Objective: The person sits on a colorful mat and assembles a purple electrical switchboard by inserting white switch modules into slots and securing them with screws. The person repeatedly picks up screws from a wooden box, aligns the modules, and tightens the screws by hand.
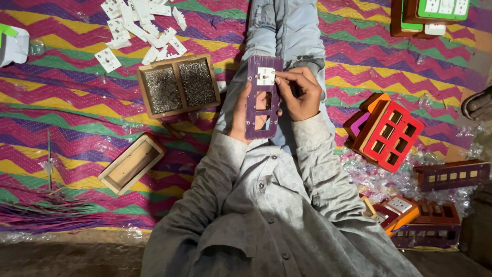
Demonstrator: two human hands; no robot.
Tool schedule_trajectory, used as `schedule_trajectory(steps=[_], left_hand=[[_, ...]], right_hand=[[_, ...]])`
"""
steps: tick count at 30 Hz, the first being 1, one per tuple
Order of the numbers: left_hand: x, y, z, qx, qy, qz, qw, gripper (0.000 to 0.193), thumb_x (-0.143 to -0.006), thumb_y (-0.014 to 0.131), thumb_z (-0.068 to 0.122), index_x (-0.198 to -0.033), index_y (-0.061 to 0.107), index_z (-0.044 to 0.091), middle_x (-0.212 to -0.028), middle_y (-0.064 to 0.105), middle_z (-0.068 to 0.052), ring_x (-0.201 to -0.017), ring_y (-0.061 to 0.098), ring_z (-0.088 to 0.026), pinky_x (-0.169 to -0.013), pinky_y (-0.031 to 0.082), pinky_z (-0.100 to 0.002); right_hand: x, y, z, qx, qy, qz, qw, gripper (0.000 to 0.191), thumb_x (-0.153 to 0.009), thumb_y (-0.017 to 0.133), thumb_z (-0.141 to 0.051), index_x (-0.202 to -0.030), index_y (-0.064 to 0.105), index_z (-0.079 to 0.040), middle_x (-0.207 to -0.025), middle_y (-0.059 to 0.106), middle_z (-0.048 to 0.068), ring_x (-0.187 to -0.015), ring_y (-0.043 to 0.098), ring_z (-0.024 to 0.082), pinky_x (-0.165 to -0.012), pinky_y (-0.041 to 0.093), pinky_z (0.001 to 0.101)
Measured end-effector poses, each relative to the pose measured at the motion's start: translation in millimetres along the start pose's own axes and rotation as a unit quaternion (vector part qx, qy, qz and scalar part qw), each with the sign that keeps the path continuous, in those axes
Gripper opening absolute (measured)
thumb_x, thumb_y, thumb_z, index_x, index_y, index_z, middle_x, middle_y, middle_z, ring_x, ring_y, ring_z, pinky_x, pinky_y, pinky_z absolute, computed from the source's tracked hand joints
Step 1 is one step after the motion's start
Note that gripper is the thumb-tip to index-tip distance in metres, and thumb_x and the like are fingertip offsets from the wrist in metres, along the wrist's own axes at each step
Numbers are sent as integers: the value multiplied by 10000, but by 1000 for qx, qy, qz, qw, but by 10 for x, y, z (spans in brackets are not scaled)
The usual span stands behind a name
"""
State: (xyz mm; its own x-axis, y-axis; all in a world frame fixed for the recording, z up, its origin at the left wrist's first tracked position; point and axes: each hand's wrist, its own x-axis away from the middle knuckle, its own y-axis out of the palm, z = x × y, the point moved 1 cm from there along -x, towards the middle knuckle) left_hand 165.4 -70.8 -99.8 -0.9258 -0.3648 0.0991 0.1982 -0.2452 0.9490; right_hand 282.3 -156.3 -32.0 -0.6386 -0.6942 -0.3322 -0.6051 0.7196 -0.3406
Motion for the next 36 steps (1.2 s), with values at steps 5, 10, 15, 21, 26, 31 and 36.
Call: schedule_trajectory(steps=[5,10,15,21,26,31,36], left_hand=[[-22,-12,-20,9,-2,-3,1000,696,-1051,489,589,-1464,468,29,-1284,587,-123,-1091,600,-231,-865,547,-427],[-37,1,-25,0,0,-14,1000,703,-1034,486,596,-1452,464,31,-1295,588,-117,-1086,609,-244,-851,544,-428],[-69,-2,-47,4,-9,-18,1000,723,-1058,475,604,-1471,463,11,-1304,580,-132,-1095,605,-239,-856,546,-425],[-69,7,-27,-3,-5,-18,1000,724,-1044,476,598,-1482,453,22,-1403,568,-137,-1115,605,-232,-860,546,-411],[-85,18,-21,3,-3,-24,1000,724,-1034,476,597,-1473,459,22,-1397,580,-135,-1114,614,-232,-849,547,-409],[-120,-5,-54,20,-5,-33,999,708,-1050,499,606,-1454,481,25,-1298,597,-127,-1082,610,-234,-855,557,-432],[-133,-44,-88,28,-1,-32,999,690,-1031,524,604,-1430,493,42,-1272,603,-113,-1063,617,-230,-833,558,-445]], right_hand=[[-6,-19,44,27,-17,17,999,136,-943,798,20,-1077,775,22,-997,637,83,-865,630,141,-742,500,252],[-13,-30,64,25,-24,28,999,142,-930,803,29,-1065,758,20,-1031,632,88,-870,629,145,-741,506,255],[-36,-46,66,22,-23,37,999,118,-942,811,29,-1032,737,13,-1024,635,90,-852,630,143,-731,513,260],[-53,-38,20,101,-89,23,991,140,-956,803,16,-1069,720,4,-1019,643,105,-866,647,191,-767,531,296],[-69,-50,-35,107,-80,20,991,134,-960,793,19,-1075,728,-7,-1009,637,109,-850,647,194,-751,524,297],[-89,-91,-59,101,-84,23,991,167,-955,790,26,-1113,752,-16,-1010,626,102,-859,624,180,-746,503,287],[-77,-90,-19,101,-69,33,992,185,-913,833,18,-1087,795,-32,-930,597,73,-792,570,149,-677,452,266]])
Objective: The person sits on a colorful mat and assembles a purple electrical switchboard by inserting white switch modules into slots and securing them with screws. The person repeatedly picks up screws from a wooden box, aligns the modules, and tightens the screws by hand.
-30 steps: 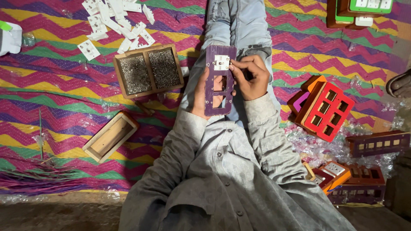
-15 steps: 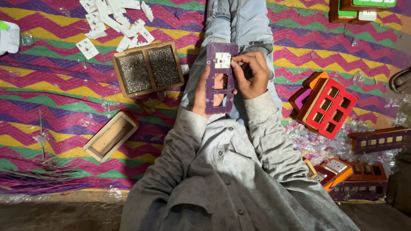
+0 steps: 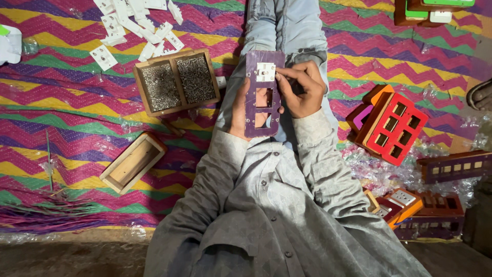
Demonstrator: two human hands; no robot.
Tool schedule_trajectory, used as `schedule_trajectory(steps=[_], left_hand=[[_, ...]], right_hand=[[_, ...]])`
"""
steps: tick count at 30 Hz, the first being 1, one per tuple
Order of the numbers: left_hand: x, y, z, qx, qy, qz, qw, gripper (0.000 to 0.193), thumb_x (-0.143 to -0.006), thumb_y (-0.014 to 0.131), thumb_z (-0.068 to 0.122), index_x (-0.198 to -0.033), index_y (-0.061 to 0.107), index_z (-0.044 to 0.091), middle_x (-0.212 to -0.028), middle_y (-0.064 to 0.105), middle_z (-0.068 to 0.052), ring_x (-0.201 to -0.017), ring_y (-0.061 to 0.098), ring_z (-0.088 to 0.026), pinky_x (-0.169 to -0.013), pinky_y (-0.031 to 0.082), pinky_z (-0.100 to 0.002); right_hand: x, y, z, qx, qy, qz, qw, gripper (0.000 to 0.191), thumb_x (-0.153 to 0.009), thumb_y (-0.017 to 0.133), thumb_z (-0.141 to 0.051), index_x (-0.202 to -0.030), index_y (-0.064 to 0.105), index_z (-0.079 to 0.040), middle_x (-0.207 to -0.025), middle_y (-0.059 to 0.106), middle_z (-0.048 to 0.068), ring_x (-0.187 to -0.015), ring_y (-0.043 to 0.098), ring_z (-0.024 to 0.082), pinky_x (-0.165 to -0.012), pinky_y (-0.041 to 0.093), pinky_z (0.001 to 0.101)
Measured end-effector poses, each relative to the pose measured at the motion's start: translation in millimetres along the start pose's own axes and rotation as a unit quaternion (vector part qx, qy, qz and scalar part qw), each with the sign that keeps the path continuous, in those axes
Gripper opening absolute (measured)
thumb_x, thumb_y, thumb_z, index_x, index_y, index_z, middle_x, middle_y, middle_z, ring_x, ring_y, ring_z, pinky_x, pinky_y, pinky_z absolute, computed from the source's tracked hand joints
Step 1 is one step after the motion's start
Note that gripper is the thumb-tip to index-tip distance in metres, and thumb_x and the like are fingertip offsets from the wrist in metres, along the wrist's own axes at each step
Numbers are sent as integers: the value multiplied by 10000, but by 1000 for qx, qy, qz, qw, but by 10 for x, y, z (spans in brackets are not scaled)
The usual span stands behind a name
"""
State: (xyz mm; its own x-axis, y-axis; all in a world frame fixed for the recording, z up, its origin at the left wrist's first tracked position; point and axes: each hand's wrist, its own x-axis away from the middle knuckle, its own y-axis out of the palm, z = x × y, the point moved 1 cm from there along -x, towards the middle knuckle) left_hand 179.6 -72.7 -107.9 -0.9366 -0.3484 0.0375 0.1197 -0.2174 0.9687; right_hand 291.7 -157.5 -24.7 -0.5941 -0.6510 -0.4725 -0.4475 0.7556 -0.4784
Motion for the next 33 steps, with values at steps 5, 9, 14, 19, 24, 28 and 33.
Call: schedule_trajectory(steps=[5,9,14,19,24,28,33], left_hand=[[-23,-8,-12,28,-11,0,1000,680,-1052,520,600,-1428,497,34,-1243,601,-122,-1042,629,-243,-832,564,-464],[-19,32,14,13,-9,-5,1000,696,-1053,512,609,-1424,497,20,-1255,604,-140,-1067,631,-262,-838,560,-456],[-5,96,51,-32,3,-11,999,706,-1042,517,591,-1445,491,12,-1295,597,-137,-1093,627,-253,-845,559,-434],[-32,100,45,-65,3,-16,998,683,-1049,534,569,-1449,487,18,-1319,588,-122,-1101,619,-238,-859,551,-417],[-56,91,39,-54,5,-14,998,695,-1055,532,586,-1451,490,17,-1307,592,-128,-1096,612,-226,-868,552,-424],[-44,101,53,-50,10,9,999,709,-1037,535,590,-1460,474,24,-1313,593,-122,-1088,600,-220,-864,551,-424],[-53,98,51,-31,11,13,999,690,-1049,522,581,-1470,468,37,-1349,581,-120,-1113,597,-224,-875,554,-433]], right_hand=[[4,-8,39,-19,20,5,1000,185,-899,863,9,-1062,786,-31,-938,615,59,-769,584,133,-662,457,258],[1,-20,50,-15,13,3,1000,179,-898,863,22,-1054,780,-10,-954,613,69,-792,595,142,-681,472,260],[-20,-18,110,-60,17,12,998,198,-868,815,70,-1048,753,16,-1013,623,103,-887,635,176,-757,517,272],[-51,-29,159,-54,15,16,998,166,-888,804,90,-1019,754,2,-993,639,105,-905,648,197,-781,526,291],[-50,-54,53,8,-3,-7,1000,144,-934,808,52,-1057,762,-8,-972,636,114,-842,643,197,-730,509,302],[-84,-54,-25,28,-47,-9,998,159,-954,794,43,-1101,769,-12,-985,641,117,-876,656,225,-750,520,309],[-93,-41,5,24,-31,-7,999,187,-925,826,34,-1102,780,-7,-952,638,111,-835,637,220,-722,494,298]])
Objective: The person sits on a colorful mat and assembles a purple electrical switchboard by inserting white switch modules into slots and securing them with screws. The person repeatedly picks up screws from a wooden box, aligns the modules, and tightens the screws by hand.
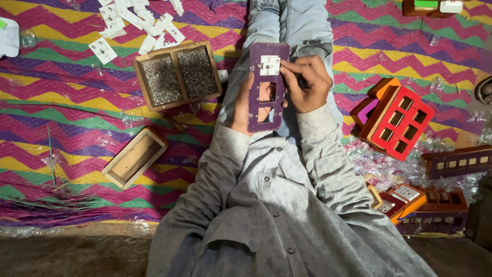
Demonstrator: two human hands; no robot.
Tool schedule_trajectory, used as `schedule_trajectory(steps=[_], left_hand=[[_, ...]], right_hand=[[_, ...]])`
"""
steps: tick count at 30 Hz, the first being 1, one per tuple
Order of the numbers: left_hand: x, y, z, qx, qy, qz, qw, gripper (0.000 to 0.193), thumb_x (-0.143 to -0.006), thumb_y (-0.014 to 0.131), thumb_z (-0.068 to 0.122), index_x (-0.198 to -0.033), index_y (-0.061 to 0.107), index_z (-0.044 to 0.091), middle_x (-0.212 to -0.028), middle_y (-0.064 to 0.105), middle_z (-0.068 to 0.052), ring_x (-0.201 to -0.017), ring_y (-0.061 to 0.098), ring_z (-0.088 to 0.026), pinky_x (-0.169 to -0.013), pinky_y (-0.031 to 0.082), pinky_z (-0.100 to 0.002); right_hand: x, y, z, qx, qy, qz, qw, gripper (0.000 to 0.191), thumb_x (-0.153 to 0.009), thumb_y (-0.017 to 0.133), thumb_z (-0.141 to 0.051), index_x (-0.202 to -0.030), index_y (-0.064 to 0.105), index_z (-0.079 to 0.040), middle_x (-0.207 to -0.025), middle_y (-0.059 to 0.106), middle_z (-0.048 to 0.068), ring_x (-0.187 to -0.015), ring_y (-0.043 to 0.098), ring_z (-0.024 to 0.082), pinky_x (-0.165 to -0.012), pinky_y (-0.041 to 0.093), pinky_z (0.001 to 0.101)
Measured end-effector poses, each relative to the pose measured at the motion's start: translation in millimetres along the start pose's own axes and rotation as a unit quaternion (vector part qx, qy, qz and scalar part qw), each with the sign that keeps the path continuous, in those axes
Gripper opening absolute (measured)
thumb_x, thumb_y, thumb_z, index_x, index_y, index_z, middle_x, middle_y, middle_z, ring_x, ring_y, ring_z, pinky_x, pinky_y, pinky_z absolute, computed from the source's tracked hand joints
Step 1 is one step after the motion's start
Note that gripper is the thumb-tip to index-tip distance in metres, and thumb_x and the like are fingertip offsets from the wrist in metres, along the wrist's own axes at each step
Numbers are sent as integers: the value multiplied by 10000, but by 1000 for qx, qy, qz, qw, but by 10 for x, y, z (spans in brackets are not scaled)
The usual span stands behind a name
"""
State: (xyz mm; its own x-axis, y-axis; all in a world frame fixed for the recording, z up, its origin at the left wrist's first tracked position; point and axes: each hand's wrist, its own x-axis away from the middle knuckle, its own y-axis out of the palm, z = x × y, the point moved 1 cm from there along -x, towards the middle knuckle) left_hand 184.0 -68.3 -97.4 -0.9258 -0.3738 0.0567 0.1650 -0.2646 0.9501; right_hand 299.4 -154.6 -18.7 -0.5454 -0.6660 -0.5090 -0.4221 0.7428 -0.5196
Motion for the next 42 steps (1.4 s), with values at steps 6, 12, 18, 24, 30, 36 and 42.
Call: schedule_trajectory(steps=[6,12,18,24,30,36,42], left_hand=[[-6,-57,4,24,22,-4,999,670,-1059,515,571,-1480,463,52,-1395,564,-118,-1143,594,-240,-874,564,-455],[-23,-72,-4,23,26,-8,999,659,-1064,515,562,-1471,470,45,-1374,569,-127,-1158,588,-242,-881,566,-463],[-34,-82,4,36,26,-7,999,651,-1084,492,552,-1475,477,32,-1336,587,-140,-1126,600,-243,-875,570,-458],[-50,-100,12,35,38,-9,999,611,-1094,479,522,-1455,485,29,-1332,592,-151,-1106,618,-250,-848,583,-462],[-71,-140,-7,46,45,-24,998,622,-1113,466,535,-1460,493,20,-1333,590,-170,-1122,625,-267,-843,583,-465],[-76,-183,-3,40,36,-19,998,647,-1090,464,548,-1457,492,15,-1352,590,-179,-1131,625,-274,-863,585,-464],[-87,-229,-11,40,57,-16,997,609,-1107,486,525,-1469,479,35,-1357,579,-172,-1136,626,-281,-847,597,-490]], right_hand=[[-14,31,59,-39,-11,-30,999,185,-897,861,9,-1058,770,7,-1076,626,125,-1002,614,249,-890,502,334],[-63,10,41,-90,31,-34,995,192,-832,906,-48,-959,764,-32,-1097,571,137,-1007,600,238,-879,487,317],[-48,26,99,-65,-1,-65,996,275,-875,900,-37,-1119,775,-15,-1314,642,138,-1227,608,273,-1070,480,372],[2,45,212,-112,105,-49,987,229,-820,915,-98,-950,732,-50,-1272,612,148,-1130,616,278,-975,499,363],[-66,54,181,-54,-13,-75,996,211,-840,921,-55,-972,759,-23,-1308,704,115,-1305,618,305,-1145,460,419],[-73,67,146,-199,127,-50,971,324,-816,878,-134,-1074,692,-72,-1262,644,67,-1204,616,280,-1051,480,385],[-92,66,146,-74,-12,-87,993,192,-821,899,-47,-978,790,-57,-1269,698,126,-1274,607,312,-1115,470,407]])
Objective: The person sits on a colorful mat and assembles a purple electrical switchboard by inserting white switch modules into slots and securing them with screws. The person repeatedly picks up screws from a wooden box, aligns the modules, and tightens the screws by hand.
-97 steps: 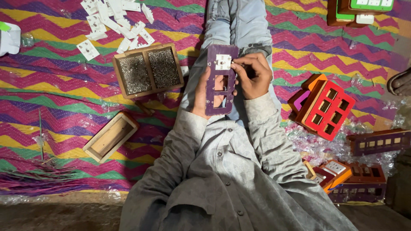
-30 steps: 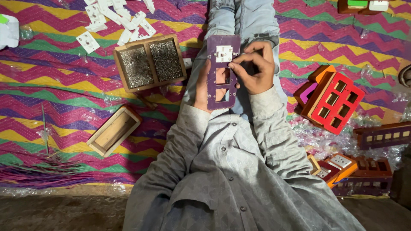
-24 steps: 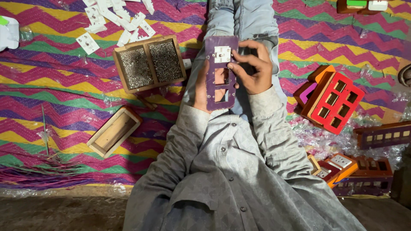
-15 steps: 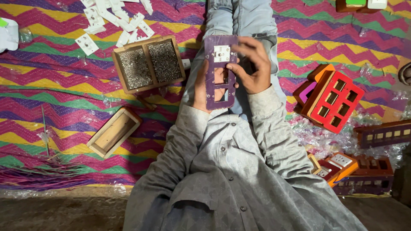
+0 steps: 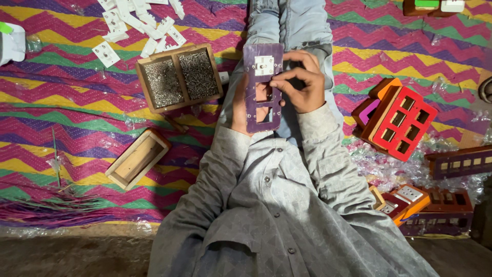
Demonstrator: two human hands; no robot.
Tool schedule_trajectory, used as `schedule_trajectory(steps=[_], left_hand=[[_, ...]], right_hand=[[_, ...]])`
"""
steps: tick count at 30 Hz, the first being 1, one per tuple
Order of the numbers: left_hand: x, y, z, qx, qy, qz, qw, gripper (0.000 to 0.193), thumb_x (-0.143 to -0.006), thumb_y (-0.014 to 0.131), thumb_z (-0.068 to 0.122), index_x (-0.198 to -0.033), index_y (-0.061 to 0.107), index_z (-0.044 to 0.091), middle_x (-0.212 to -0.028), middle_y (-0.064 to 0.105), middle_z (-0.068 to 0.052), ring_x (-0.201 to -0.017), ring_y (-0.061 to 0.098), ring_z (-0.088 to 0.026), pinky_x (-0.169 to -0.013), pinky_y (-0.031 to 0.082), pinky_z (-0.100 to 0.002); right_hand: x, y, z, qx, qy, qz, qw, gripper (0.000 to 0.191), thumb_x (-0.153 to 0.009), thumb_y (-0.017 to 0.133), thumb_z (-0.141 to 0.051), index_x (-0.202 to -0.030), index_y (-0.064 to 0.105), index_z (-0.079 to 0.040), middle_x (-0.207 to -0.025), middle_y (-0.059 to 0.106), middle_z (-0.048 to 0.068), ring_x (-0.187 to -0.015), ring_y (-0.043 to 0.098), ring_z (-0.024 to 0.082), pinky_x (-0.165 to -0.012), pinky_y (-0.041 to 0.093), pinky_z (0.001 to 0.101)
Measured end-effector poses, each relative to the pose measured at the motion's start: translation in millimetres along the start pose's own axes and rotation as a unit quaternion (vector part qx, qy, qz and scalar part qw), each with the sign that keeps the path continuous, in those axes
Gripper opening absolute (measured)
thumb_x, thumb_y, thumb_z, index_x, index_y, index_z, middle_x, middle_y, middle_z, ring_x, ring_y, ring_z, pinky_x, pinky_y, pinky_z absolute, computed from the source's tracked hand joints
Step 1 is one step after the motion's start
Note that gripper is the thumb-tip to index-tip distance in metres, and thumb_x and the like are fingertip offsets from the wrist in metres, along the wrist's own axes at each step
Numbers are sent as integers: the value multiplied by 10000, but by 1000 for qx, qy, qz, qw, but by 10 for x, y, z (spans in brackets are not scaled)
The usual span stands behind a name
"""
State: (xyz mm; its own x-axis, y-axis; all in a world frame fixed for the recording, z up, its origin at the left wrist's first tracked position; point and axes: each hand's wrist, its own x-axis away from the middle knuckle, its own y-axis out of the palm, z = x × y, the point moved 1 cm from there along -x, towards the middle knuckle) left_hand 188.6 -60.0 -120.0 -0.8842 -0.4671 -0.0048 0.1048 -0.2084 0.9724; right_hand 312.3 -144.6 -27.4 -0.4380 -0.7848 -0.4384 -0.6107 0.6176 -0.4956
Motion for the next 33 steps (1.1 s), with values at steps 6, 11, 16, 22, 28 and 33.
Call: schedule_trajectory(steps=[6,11,16,22,28,33], left_hand=[[-19,10,5,3,-22,13,1000,663,-1066,491,545,-1471,481,21,-1373,594,-201,-1134,632,-269,-839,608,-473],[0,22,30,8,-20,-8,1000,638,-1110,503,536,-1500,484,31,-1324,596,-190,-1125,643,-293,-844,606,-483],[-39,16,12,18,-23,6,1000,674,-1081,496,558,-1486,482,20,-1364,597,-168,-1142,640,-264,-850,608,-480],[-18,4,42,12,-34,11,999,694,-1062,480,573,-1489,473,26,-1395,589,-191,-1146,635,-274,-856,600,-478],[-24,-20,20,5,-19,18,1000,678,-1090,475,559,-1491,462,13,-1396,570,-206,-1148,626,-294,-853,597,-495],[-29,38,42,-17,-4,-5,1000,666,-1074,506,533,-1508,437,33,-1411,566,-209,-1149,623,-280,-855,593,-481]], right_hand=[[17,22,56,-118,81,25,989,402,-840,887,-128,-1175,687,-32,-1295,644,102,-1256,603,279,-1094,462,380],[14,33,128,-10,21,7,1000,243,-804,913,-60,-991,761,-34,-1204,714,127,-1227,630,311,-1072,474,415],[46,45,130,-48,76,13,996,278,-808,915,-94,-1013,731,-54,-1201,709,116,-1154,649,276,-1018,498,379],[0,31,77,-13,44,2,999,363,-817,908,-76,-1136,753,0,-1215,713,141,-1171,644,292,-1030,492,393],[-5,37,62,-42,87,18,995,269,-818,910,-81,-1017,733,-40,-1205,721,118,-1103,652,269,-969,508,358],[29,47,113,6,39,-4,999,359,-839,902,-57,-1158,745,-1,-1232,700,120,-1151,641,274,-1018,494,365]])
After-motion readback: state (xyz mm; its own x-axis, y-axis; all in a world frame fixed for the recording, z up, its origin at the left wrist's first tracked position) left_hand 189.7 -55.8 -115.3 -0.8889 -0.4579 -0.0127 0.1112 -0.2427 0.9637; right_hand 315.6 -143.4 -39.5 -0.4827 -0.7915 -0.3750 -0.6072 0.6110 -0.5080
